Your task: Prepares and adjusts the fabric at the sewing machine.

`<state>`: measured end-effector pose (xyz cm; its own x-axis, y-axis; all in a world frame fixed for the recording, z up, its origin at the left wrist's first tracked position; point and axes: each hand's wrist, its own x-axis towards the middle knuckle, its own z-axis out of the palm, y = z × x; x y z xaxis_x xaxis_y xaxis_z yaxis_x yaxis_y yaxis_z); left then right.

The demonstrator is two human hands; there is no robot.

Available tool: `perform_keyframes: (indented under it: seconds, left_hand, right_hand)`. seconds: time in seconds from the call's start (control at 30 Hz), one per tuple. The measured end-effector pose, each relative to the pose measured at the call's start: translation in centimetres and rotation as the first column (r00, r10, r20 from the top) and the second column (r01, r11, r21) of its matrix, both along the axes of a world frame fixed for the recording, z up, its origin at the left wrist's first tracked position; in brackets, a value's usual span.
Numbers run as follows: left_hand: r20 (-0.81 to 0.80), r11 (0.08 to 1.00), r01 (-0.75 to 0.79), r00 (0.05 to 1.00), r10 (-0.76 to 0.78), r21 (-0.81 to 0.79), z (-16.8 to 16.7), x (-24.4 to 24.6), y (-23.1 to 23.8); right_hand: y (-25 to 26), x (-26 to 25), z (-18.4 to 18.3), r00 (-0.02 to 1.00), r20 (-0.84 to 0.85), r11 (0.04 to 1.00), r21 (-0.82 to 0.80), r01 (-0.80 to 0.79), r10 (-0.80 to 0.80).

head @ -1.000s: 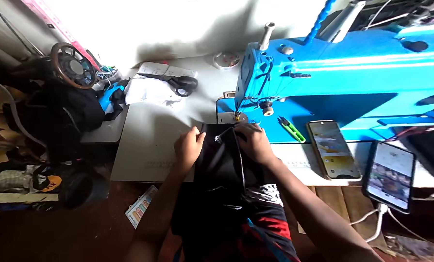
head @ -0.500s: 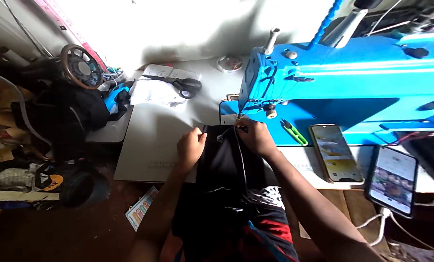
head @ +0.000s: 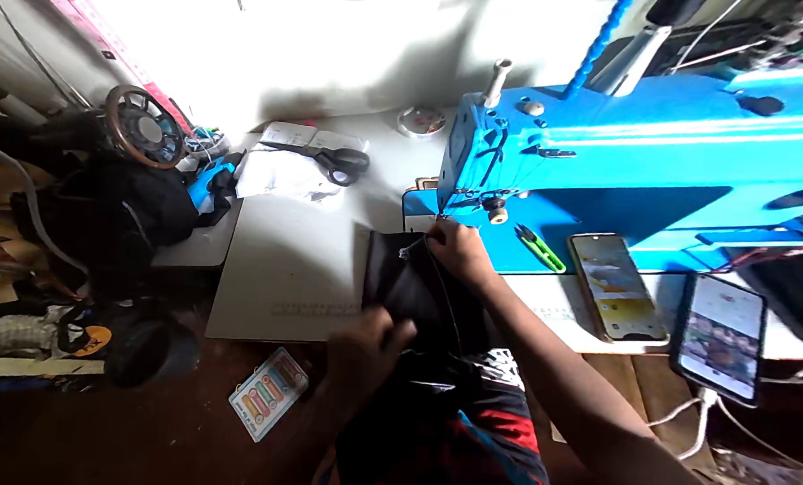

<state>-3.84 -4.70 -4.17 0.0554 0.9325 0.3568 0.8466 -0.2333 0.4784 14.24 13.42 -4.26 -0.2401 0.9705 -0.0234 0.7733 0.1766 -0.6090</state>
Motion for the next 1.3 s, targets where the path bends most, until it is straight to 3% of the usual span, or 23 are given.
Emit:
perform_keyframes:
  seconds: [0.1,0.2,0.27,0.33,0.43,0.53,0.6,0.7,0.83,0.9,1.0,1.1,1.17,1.23,1.3]
  left_hand:
    - [-0.007,0.940,0.340,0.941,-0.340,-0.016,-4.5,0.3,-6.3]
    - [-0.074,0.949,0.250,0.961,-0.268,-0.192,-8.6,0.0,-8.6]
    - [-0.152,0.966,0.134,0.974,-0.170,-0.222,-10.6,-0.4,-8.7]
    - [-0.156,0.956,0.118,0.974,-0.165,-0.270,-11.2,-0.7,-8.7]
    - [0.089,0.898,0.299,0.954,-0.286,-0.324,-8.2,-2.6,-8.6]
    - [0.252,0.891,0.417,0.895,-0.368,-0.178,-2.0,-6.5,-7.6]
    - [0.269,0.909,0.410,0.887,-0.376,-0.082,3.1,-9.6,-6.3]
    - [0.074,0.958,0.285,0.956,-0.283,-0.012,7.8,-14.7,-3.6]
    - [-0.203,0.992,-0.057,0.979,0.033,-0.112,12.1,-18.6,1.0]
    - [-0.195,0.962,-0.202,0.967,0.165,-0.186,12.4,-19.6,3.8]
    - [-0.186,0.934,-0.280,0.952,0.241,-0.221,9.8,-21.2,8.3]
    - [-0.232,0.830,-0.485,0.871,0.432,-0.276,6.9,-17.6,10.0]
    - [-0.206,0.853,-0.495,0.863,0.461,-0.166,4.8,-11.7,9.4]
    - [-0.186,0.969,-0.247,0.952,0.244,0.008,1.7,-6.2,9.0]
    - [-0.178,0.998,0.059,0.982,-0.055,0.016,-1.1,-2.3,8.9]
  right_hand:
    - [0.1,0.1,-0.2,1.000,0.001,1.000,0.019,-0.020,0.020]
    - [-0.1,0.0,0.3,1.000,0.011,0.999,0.022,-0.025,0.025]
    - [-0.3,-0.1,0.5,1.000,0.009,0.999,0.034,-0.026,0.026]
    - [-0.4,-0.1,0.5,1.000,0.007,0.999,0.043,-0.017,0.016]
    - [-0.3,-0.1,0.4,1.000,0.003,1.000,0.026,-0.009,0.009]
    - [-0.1,0.3,0.1,1.000,0.001,1.000,0.022,-0.017,0.017]
    - [0.0,0.3,0.0,1.000,-0.006,0.999,0.031,-0.029,0.029]
    - [0.1,0.4,0.0,0.999,-0.007,0.999,0.018,-0.031,0.031]
    - [0.2,0.6,-0.2,0.999,-0.006,0.999,0.023,-0.032,0.032]
    - [0.3,0.6,-0.4,0.999,-0.009,0.999,0.026,-0.039,0.039]
    - [0.4,0.5,-0.6,0.999,-0.018,0.999,0.026,-0.039,0.040]
    - [0.3,0.5,-0.8,0.999,-0.001,0.999,0.015,-0.035,0.035]
    - [0.3,0.4,-0.8,0.999,-0.006,0.999,0.016,-0.032,0.033]
    - [0.4,0.5,-0.9,0.999,-0.024,0.999,0.025,-0.030,0.031]
    - [0.3,0.7,-0.9,0.999,-0.030,0.999,0.030,-0.041,0.042]
